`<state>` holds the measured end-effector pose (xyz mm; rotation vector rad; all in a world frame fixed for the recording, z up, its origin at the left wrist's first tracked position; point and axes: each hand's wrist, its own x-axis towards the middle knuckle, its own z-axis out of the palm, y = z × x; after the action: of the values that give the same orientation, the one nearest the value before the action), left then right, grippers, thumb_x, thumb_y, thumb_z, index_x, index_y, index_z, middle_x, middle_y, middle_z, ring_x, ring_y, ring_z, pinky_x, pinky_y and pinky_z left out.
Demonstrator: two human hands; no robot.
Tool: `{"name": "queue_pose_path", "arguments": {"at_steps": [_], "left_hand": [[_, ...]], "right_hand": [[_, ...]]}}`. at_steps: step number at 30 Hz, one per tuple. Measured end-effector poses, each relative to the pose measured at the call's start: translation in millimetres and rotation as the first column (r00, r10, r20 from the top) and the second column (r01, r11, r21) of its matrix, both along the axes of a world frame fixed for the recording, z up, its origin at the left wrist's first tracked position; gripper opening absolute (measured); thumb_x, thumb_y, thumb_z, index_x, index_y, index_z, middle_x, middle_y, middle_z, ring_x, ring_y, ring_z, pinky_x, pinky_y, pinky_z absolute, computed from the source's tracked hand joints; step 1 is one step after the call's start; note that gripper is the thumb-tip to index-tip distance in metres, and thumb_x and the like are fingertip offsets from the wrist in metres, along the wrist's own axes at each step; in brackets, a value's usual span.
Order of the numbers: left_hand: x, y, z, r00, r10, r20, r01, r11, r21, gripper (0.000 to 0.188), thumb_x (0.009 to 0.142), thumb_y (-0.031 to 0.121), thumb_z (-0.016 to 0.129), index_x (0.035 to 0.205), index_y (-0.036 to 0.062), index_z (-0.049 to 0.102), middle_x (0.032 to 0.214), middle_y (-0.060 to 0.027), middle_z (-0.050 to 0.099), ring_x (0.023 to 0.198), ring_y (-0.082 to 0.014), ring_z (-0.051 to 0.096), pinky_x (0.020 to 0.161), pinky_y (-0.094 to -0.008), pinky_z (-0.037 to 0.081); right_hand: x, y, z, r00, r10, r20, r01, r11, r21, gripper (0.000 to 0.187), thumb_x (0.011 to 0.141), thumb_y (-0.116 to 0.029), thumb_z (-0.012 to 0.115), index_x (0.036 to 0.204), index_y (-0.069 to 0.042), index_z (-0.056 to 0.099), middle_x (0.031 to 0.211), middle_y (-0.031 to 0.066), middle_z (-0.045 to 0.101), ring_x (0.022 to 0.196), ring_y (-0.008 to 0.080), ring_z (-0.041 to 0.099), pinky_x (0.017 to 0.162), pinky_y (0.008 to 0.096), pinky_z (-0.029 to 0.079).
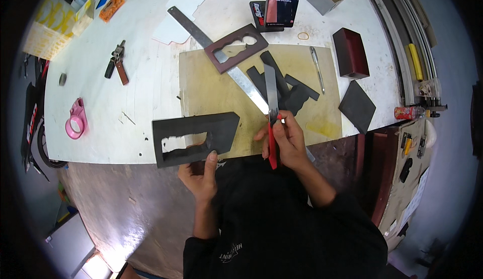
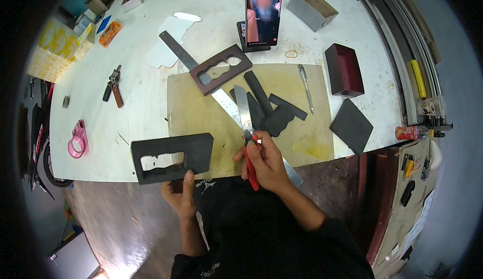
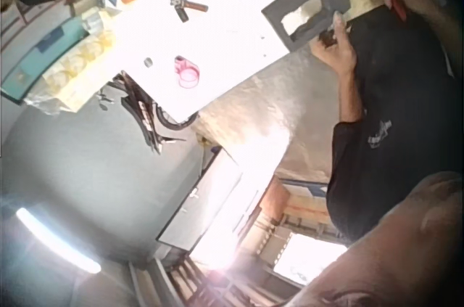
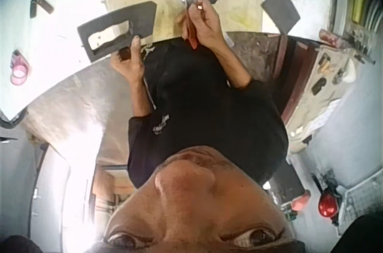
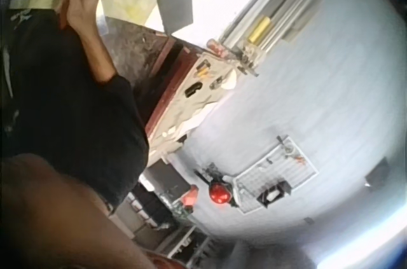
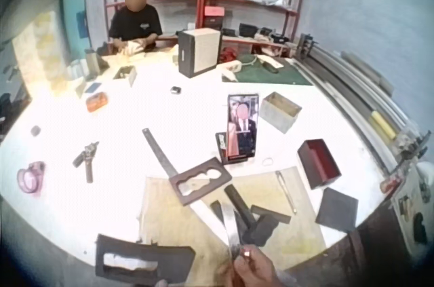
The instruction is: The person uses a red utility knife to trim and refine the edges of a rectangular hole cut into a black foam sheet. They repeatedly rotate the foam piece to access different sides and use a lighter to briefly heat the cut edges.
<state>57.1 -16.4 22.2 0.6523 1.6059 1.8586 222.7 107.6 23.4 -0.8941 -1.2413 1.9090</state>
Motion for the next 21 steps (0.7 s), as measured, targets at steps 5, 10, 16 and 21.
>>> {"name": "queue_pose_path", "arguments": {"at_steps": [5,10,16,21], "left_hand": [[-14,-1,-5,0.990,-0.134,0.036,0.138,0.968,-0.210,0.014,0.085,0.003,0.068,0.095,-0.0021,0.059,0.073,0.0008,0.056,0.067,-0.0040,0.050,0.061,-0.0184,0.038],[-17,2,-4,0.988,-0.151,0.022,0.150,0.935,-0.322,0.014,0.084,0.005,0.069,0.092,-0.0019,0.059,0.067,0.0038,0.052,0.059,-0.0011,0.044,0.053,-0.0171,0.033],[-14,14,3,0.982,-0.185,-0.023,0.162,0.906,-0.392,0.023,0.083,0.006,0.070,0.102,-0.0052,0.062,0.067,0.0033,0.053,0.057,-0.0017,0.044,0.053,-0.0172,0.034],[-14,18,0,0.982,-0.187,-0.007,0.171,0.911,-0.374,0.026,0.085,0.007,0.068,0.107,-0.0057,0.061,0.068,0.0020,0.054,0.057,-0.0026,0.046,0.052,-0.0178,0.036]], "right_hand": [[8,-3,11,0.996,0.000,0.091,-0.003,1.000,0.025,0.027,0.096,-0.011,0.051,0.117,-0.002,0.036,0.081,0.0113,0.059,0.045,0.0103,0.051,0.041,0.0235,0.043],[15,0,0,0.985,-0.126,0.120,0.107,0.982,0.153,0.032,0.093,-0.007,0.055,0.119,-0.001,0.037,0.077,0.0090,0.057,0.045,0.0092,0.050,0.039,0.0231,0.041],[26,0,0,0.997,-0.027,0.072,0.017,0.990,0.142,0.023,0.096,-0.008,0.052,0.117,0.001,0.049,0.077,0.0083,0.056,0.047,0.0081,0.051,0.040,0.0224,0.042],[29,1,3,0.997,0.061,-0.047,-0.058,0.997,0.054,0.022,0.096,-0.005,0.051,0.115,0.001,0.045,0.080,0.0121,0.057,0.046,0.0122,0.052,0.040,0.0227,0.042]]}}
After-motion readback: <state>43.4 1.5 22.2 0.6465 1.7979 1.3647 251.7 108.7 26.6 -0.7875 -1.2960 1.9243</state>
